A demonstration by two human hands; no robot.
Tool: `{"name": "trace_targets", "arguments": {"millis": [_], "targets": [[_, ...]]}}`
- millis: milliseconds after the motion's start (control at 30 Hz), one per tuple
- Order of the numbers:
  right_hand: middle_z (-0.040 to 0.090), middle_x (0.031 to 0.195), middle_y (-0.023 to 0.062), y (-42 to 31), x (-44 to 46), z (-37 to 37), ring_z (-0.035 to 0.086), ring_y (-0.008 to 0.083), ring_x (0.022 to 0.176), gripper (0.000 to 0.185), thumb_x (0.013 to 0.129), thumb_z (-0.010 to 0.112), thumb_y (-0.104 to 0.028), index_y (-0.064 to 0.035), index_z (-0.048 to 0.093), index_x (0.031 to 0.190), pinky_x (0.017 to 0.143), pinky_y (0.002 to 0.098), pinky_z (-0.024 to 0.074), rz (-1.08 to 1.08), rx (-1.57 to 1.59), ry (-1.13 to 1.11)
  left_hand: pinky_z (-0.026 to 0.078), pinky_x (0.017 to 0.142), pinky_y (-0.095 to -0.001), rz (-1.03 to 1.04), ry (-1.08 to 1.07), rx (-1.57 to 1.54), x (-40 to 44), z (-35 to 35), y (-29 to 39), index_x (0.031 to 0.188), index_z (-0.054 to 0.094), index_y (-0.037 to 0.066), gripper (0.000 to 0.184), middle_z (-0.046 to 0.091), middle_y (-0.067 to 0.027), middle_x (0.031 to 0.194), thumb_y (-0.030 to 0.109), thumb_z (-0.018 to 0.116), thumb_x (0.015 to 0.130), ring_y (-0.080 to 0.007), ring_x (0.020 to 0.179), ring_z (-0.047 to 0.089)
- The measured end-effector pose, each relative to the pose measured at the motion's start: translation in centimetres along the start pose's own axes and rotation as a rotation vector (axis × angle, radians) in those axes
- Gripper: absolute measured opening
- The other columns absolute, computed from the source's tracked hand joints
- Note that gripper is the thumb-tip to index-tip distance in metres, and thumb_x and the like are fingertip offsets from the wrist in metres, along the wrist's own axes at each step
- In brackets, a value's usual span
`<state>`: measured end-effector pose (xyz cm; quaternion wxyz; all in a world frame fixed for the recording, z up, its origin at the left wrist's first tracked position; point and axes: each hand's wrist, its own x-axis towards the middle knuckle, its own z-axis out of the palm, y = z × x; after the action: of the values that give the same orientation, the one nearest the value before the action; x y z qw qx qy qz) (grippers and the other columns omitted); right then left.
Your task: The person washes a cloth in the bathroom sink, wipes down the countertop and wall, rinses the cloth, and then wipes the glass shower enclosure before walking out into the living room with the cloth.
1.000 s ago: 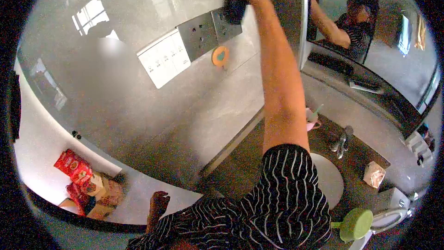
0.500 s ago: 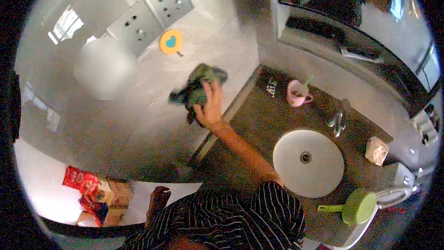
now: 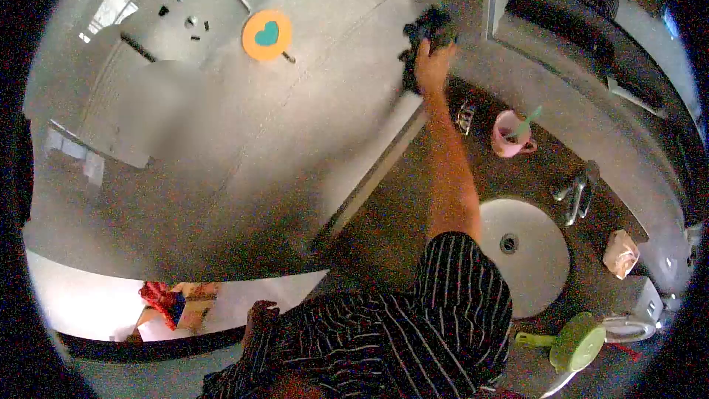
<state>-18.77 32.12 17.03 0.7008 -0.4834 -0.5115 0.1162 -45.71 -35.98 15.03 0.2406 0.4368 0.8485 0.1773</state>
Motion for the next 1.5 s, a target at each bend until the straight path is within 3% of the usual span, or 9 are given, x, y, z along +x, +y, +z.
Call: {"name": "trace_targets", "arguments": {"millis": [167,333,400,567,667,967,1067,1267,1500], "targets": [[0.043,0.117,0.0335,-5.5,-16.9,-4.3,0.041,0.0456,0.111,0.07,0.086,0.053,-0.041,0.0186,0.037,0.119,0.095,0.0502,0.0324,0.402,-0.024,-0.127,0.049,0.061,-0.0328,-0.055,-0.105,-0.004,2.3,-0.6,2.3,0.098,0.058,0.0,0.023,0.059,-0.0165,0.089,0.007,0.066,0.078,-0.0247,0.068,0.061],[0.042,0.113,0.0249,-19.3,-31.0,-8.0,0.042,0.0414,0.104,0.077,0.069,0.069,-0.026,0.0048,0.034,0.13,0.091,0.0487,0.036,0.17,-0.139,-0.218,0.048,0.059,-0.0343,0.485,0.019,-0.011,5.2,-0.1,2.1,0.096,0.056,0.0,0.019,0.058,-0.0149,0.086,0.009,0.064,0.081,-0.0219,0.064,0.059],[0.031,0.128,0.0263,-26.2,-35.0,-11.5,0.039,0.0449,0.11,0.079,0.068,0.07,-0.022,0.0,0.032,0.133,0.096,0.0517,0.0332,0.395,0.47,-0.313,0.048,0.063,-0.0365,0.475,-0.016,-0.038,5.3,-0.6,3.2,0.096,0.056,-0.001,0.021,0.058,-0.0157,0.087,0.016,0.062,0.084,-0.0237,0.066,0.059],[0.02,0.138,0.0283,-28.3,-41.8,-15.0,0.029,0.0496,0.12,0.071,0.071,0.073,-0.018,-0.0065,0.038,0.131,0.097,0.0574,0.0254,-0.199,0.161,-0.81,0.049,0.068,-0.0394,0.246,-0.228,-0.023,5.9,-0.4,0.7,0.091,0.061,-0.002,0.022,0.059,-0.0203,0.093,0.019,0.059,0.085,-0.0335,0.076,0.06],[0.024,0.136,0.0274,-26.9,-41.8,-13.8,0.032,0.0479,0.117,0.072,0.067,0.076,-0.02,-0.011,0.041,0.129,0.094,0.0565,0.0294,-0.338,0.246,-0.591,0.05,0.069,-0.0399,0.212,-0.227,0.009,5.6,-1.0,-1.3,0.093,0.063,-0.001,0.02,0.059,-0.0225,0.099,0.016,0.06,0.083,-0.0339,0.081,0.061],[0.037,0.127,0.0203,-24.5,-43.0,-17.6,0.043,0.0395,0.1,0.067,0.055,0.071,-0.004,-0.013,0.049,0.118,0.083,0.0484,0.0409,-0.256,-0.091,-0.882,0.05,0.069,-0.0384,0.301,-0.379,-0.061,5.7,-1.7,-6.3,0.091,0.062,0.002,0.018,0.061,-0.016,0.094,0.013,0.066,0.077,-0.029,0.079,0.061],[0.04,0.127,0.0152,-24.7,-40.6,-21.4,0.045,0.0367,0.099,0.062,0.055,0.069,-0.004,-0.0145,0.053,0.114,0.078,0.0453,0.0421,-0.267,-0.331,-0.754,0.05,0.07,-0.0395,0.743,-0.312,0.14,6.5,-1.4,-6.4,0.088,0.062,0.003,0.014,0.061,-0.0139,0.094,0.012,0.066,0.077,-0.0291,0.082,0.061],[0.04,0.128,0.0093,-21.5,-38.6,-29.9,0.042,0.0332,0.106,0.049,0.068,0.066,-0.018,-0.0189,0.055,0.115,0.084,0.0451,0.0375,0.074,-0.999,-0.784,0.051,0.065,-0.0364,0.811,-0.476,0.124,7.1,0.5,-6.5,0.092,0.061,0.003,0.016,0.06,-0.0155,0.094,0.008,0.065,0.078,-0.0294,0.074,0.062],[0.043,0.124,0.0064,-22.0,-37.8,-37.8,0.044,0.0314,0.107,0.044,0.071,0.064,-0.026,-0.019,0.057,0.114,0.085,0.046,0.0385,0.148,-1.057,-0.799,0.051,0.059,-0.0348,0.855,-0.577,-0.012,5.3,3.2,-4.4,0.096,0.059,0.001,0.018,0.058,-0.0172,0.093,0.009,0.064,0.08,-0.0275,0.072,0.063]]}}
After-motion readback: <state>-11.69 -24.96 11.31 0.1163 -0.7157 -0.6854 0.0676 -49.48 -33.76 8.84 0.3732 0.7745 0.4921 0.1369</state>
